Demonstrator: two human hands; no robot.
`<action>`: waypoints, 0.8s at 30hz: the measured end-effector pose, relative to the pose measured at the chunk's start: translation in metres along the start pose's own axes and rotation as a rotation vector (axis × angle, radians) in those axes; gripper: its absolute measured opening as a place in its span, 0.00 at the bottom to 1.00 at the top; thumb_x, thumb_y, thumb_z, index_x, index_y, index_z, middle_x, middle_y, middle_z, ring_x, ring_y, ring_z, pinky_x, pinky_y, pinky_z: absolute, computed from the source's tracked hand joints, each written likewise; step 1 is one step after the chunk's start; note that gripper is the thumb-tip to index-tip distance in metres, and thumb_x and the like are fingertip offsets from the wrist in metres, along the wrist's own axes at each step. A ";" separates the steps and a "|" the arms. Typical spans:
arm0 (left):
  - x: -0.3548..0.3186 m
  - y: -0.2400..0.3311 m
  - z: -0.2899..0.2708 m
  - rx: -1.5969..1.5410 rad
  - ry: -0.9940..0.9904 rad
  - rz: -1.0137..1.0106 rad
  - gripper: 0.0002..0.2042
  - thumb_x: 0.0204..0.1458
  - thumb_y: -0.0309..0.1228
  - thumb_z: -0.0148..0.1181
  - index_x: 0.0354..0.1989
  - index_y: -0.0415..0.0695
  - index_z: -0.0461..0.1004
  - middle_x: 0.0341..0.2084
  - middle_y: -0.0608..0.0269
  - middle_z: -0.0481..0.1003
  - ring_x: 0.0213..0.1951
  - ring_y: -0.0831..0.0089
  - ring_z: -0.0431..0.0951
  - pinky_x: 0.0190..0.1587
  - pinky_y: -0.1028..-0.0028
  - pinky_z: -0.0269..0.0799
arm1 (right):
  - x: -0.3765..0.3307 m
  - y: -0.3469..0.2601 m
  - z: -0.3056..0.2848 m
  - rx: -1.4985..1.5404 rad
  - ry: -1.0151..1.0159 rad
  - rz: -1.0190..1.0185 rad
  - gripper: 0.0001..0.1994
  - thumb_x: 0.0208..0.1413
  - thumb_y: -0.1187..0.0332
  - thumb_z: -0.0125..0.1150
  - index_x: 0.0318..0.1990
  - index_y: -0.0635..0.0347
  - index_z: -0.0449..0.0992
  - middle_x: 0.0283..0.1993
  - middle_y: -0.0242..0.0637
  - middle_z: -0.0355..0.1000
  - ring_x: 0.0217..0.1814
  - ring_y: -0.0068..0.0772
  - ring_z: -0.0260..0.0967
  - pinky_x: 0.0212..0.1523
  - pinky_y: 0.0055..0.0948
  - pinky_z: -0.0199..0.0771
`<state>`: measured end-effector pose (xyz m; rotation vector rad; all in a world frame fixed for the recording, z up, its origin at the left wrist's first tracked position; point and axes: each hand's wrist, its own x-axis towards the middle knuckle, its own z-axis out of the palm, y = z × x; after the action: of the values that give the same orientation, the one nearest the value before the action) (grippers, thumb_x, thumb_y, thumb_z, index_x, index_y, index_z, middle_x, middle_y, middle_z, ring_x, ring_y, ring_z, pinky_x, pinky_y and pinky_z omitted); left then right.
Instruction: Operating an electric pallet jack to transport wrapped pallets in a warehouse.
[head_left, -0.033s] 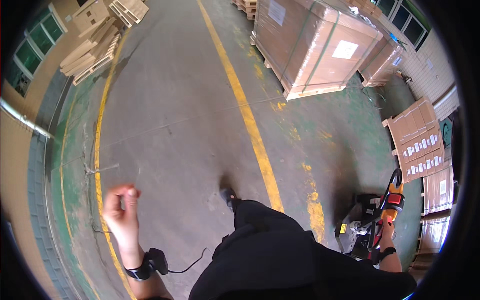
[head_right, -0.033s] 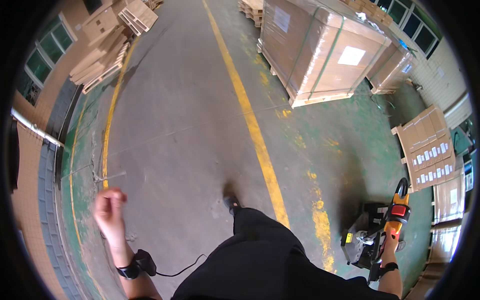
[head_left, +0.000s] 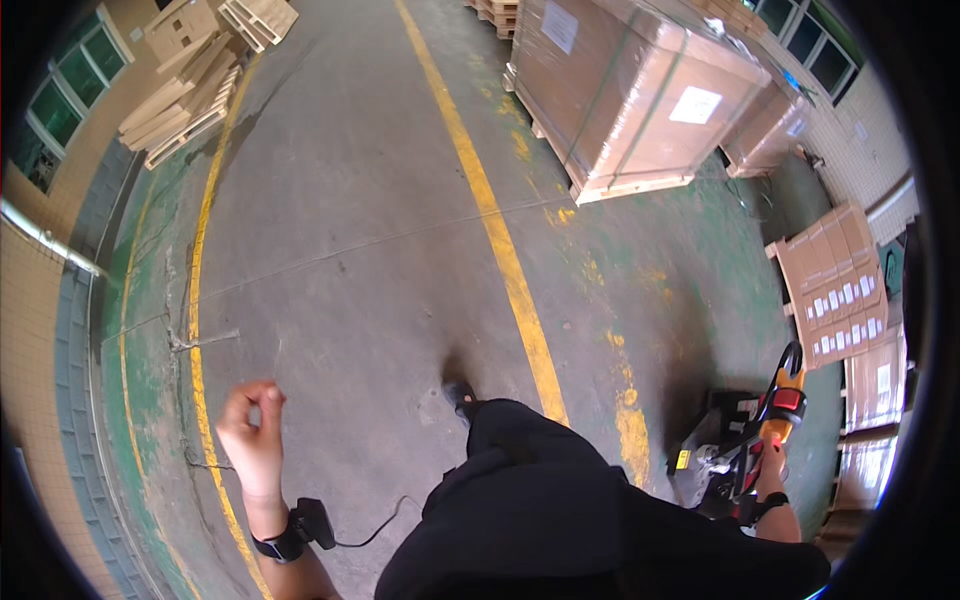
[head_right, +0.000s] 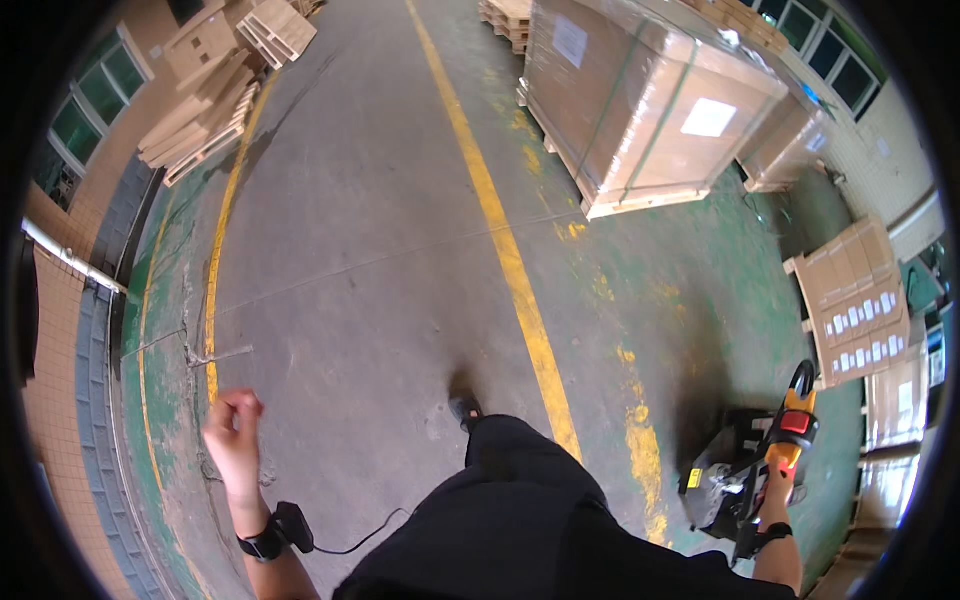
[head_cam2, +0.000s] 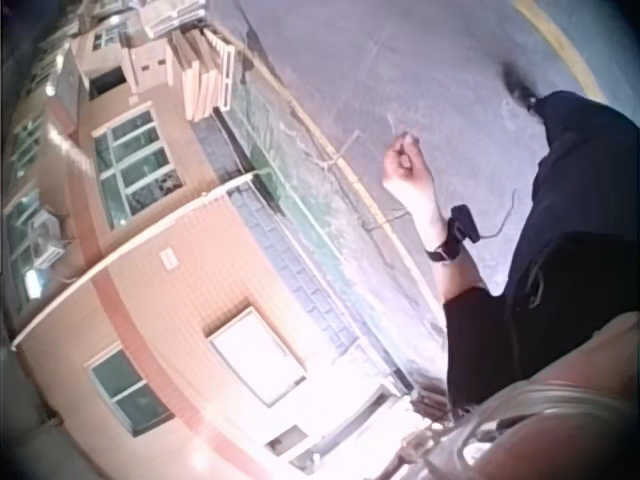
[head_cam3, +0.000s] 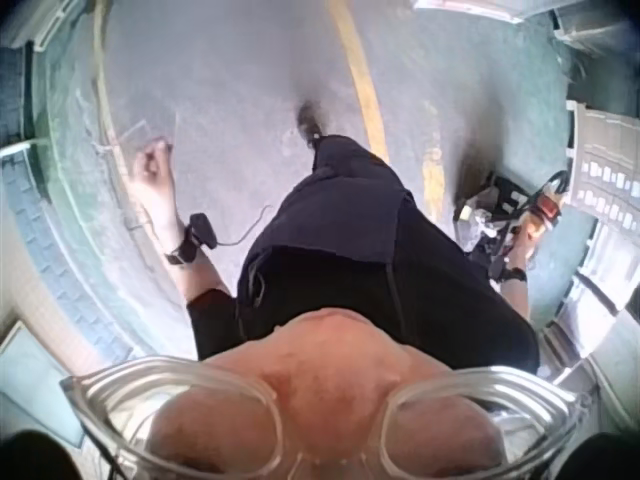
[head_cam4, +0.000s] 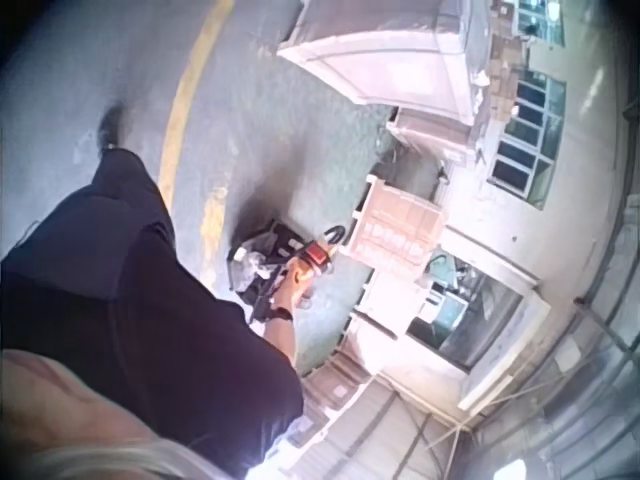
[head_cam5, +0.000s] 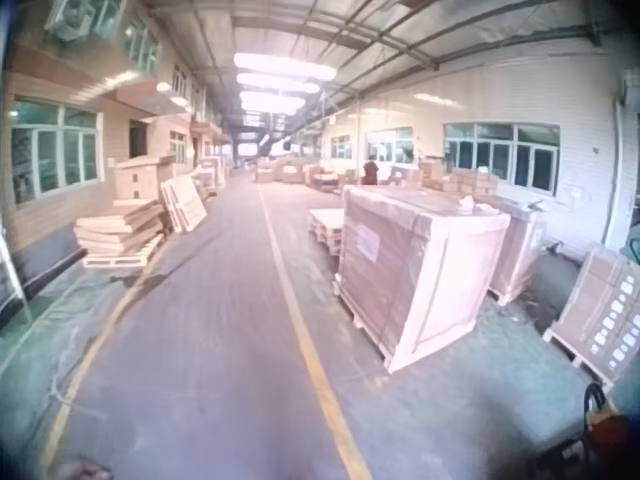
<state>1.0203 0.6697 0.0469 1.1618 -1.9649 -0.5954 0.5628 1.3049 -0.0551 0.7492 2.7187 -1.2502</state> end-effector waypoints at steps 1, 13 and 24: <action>0.008 -0.026 -0.005 0.125 -0.075 -0.038 0.02 0.50 0.21 0.55 0.28 0.36 0.73 0.19 0.60 0.72 0.22 0.74 0.72 0.26 0.76 0.66 | 0.001 -0.011 0.015 0.015 -0.006 -0.044 0.20 0.47 0.46 0.63 0.23 0.50 0.66 0.10 0.24 0.54 0.07 0.21 0.52 0.07 0.23 0.49; 0.121 -0.293 0.017 0.303 -0.429 -0.345 0.09 0.52 0.34 0.54 0.38 0.47 0.76 0.28 0.54 0.77 0.33 0.61 0.77 0.38 0.66 0.72 | -0.116 -0.155 0.236 -0.015 0.140 0.075 0.22 0.49 0.44 0.60 0.25 0.53 0.64 0.11 0.25 0.50 0.07 0.22 0.48 0.08 0.24 0.47; 0.518 -0.405 0.050 0.220 -0.426 0.164 0.08 0.44 0.21 0.56 0.31 0.47 0.78 0.29 0.59 0.77 0.35 0.59 0.76 0.35 0.67 0.69 | -0.184 -0.185 0.382 0.076 0.066 0.024 0.21 0.50 0.44 0.59 0.24 0.52 0.67 0.09 0.25 0.52 0.05 0.23 0.50 0.05 0.24 0.49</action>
<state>1.0400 0.0217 -0.0751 1.0497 -2.5142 -0.5858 0.5847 0.8496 -0.1363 0.8425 2.7183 -1.3547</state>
